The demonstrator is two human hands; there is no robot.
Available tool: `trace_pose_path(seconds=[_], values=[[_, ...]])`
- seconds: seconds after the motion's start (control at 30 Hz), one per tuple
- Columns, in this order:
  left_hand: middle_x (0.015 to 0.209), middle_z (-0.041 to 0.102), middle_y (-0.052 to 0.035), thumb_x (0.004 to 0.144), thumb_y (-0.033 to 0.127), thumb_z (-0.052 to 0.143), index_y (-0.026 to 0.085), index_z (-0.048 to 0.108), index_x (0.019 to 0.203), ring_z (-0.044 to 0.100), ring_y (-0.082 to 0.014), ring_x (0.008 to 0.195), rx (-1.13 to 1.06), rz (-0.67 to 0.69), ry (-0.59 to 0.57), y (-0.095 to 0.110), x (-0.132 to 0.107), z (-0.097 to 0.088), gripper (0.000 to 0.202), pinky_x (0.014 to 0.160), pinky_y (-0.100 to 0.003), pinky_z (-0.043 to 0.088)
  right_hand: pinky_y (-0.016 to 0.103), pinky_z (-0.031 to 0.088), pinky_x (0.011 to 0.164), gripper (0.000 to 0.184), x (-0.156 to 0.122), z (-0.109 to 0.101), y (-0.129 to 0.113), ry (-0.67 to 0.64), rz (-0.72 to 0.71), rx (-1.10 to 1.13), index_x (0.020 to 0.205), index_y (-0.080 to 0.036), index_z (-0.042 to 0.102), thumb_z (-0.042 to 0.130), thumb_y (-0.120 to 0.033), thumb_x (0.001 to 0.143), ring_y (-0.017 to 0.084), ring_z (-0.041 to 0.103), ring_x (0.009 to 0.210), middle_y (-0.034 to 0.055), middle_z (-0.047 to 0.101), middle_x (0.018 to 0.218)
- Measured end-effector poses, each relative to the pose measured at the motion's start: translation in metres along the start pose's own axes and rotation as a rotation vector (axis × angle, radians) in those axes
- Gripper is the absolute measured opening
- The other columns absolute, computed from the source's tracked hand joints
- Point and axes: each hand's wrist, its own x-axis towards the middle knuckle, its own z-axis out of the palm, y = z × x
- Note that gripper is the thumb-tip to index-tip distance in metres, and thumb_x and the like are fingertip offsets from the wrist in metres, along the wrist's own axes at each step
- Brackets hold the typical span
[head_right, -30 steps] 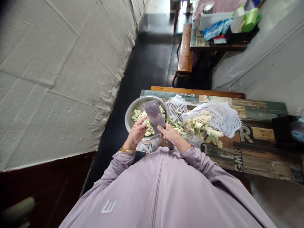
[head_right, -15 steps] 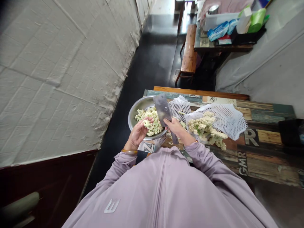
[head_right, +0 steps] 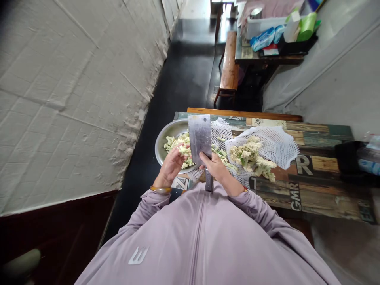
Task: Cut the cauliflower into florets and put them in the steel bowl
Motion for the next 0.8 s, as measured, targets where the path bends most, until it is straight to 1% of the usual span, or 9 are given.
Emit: trace_pose_path(seconds=[0.1, 0.2, 0.3, 0.4, 0.53, 0.67, 0.8], values=[[0.108, 0.072, -0.0059, 0.076, 0.027, 0.081, 0.018, 0.065, 0.113, 0.068, -0.0135, 0.090, 0.000, 0.024, -0.010, -0.001, -0.002, 0.012, 0.041, 0.089, -0.030, 0.054, 0.030, 0.053, 0.059, 0.039, -0.008, -0.005, -0.004, 0.031, -0.049, -0.167, 0.082, -0.020, 0.065, 0.057, -0.059, 0.088, 0.016, 0.058, 0.059, 0.0026, 0.066, 0.075], [0.115, 0.069, -0.0046, 0.073, 0.023, 0.083, 0.020, 0.065, 0.116, 0.068, -0.0152, 0.099, 0.024, 0.083, -0.017, -0.004, -0.006, 0.025, 0.046, 0.099, -0.035, 0.053, 0.032, 0.053, 0.068, 0.040, -0.016, -0.010, -0.005, 0.111, -0.144, -0.311, 0.079, -0.021, 0.063, 0.054, -0.059, 0.089, 0.019, 0.060, 0.069, 0.0030, 0.065, 0.073], [0.121, 0.066, -0.0038, 0.074, 0.022, 0.081, 0.021, 0.067, 0.115, 0.066, -0.0162, 0.105, 0.090, 0.120, -0.028, -0.006, -0.011, 0.036, 0.044, 0.104, -0.036, 0.051, 0.033, 0.052, 0.075, 0.039, -0.022, -0.013, -0.005, 0.158, -0.215, -0.397, 0.078, -0.021, 0.062, 0.051, -0.057, 0.091, 0.021, 0.060, 0.075, 0.0041, 0.064, 0.073], [0.122, 0.065, -0.0042, 0.075, 0.024, 0.078, 0.021, 0.067, 0.113, 0.065, -0.0179, 0.107, 0.141, 0.139, -0.058, -0.008, -0.015, 0.047, 0.040, 0.103, -0.036, 0.050, 0.034, 0.052, 0.078, 0.037, -0.027, -0.016, -0.005, 0.143, -0.251, -0.431, 0.082, -0.021, 0.062, 0.049, -0.054, 0.093, 0.022, 0.062, 0.078, 0.0051, 0.065, 0.076], [0.118, 0.067, -0.0043, 0.076, 0.026, 0.078, 0.023, 0.067, 0.114, 0.066, -0.0176, 0.104, 0.169, 0.190, -0.037, -0.012, -0.019, 0.059, 0.040, 0.096, -0.032, 0.052, 0.036, 0.052, 0.080, 0.031, -0.031, -0.019, -0.008, 0.128, -0.339, -0.450, 0.087, -0.022, 0.062, 0.048, -0.049, 0.094, 0.023, 0.063, 0.079, 0.0072, 0.068, 0.083], [0.117, 0.068, -0.0035, 0.077, 0.025, 0.078, 0.023, 0.068, 0.113, 0.065, -0.0165, 0.102, 0.190, 0.218, -0.033, -0.013, -0.022, 0.064, 0.037, 0.094, -0.030, 0.052, 0.038, 0.053, 0.082, 0.029, -0.031, -0.022, -0.008, 0.128, -0.384, -0.454, 0.086, -0.023, 0.060, 0.047, -0.047, 0.094, 0.024, 0.063, 0.080, 0.0072, 0.066, 0.081], [0.116, 0.069, -0.0041, 0.078, 0.027, 0.078, 0.023, 0.068, 0.113, 0.066, -0.0176, 0.103, 0.202, 0.207, -0.038, -0.014, -0.025, 0.067, 0.037, 0.097, -0.032, 0.051, 0.040, 0.054, 0.084, 0.028, -0.032, -0.025, -0.007, 0.125, -0.409, -0.457, 0.090, -0.022, 0.063, 0.047, -0.045, 0.095, 0.025, 0.064, 0.084, 0.0066, 0.064, 0.077]])
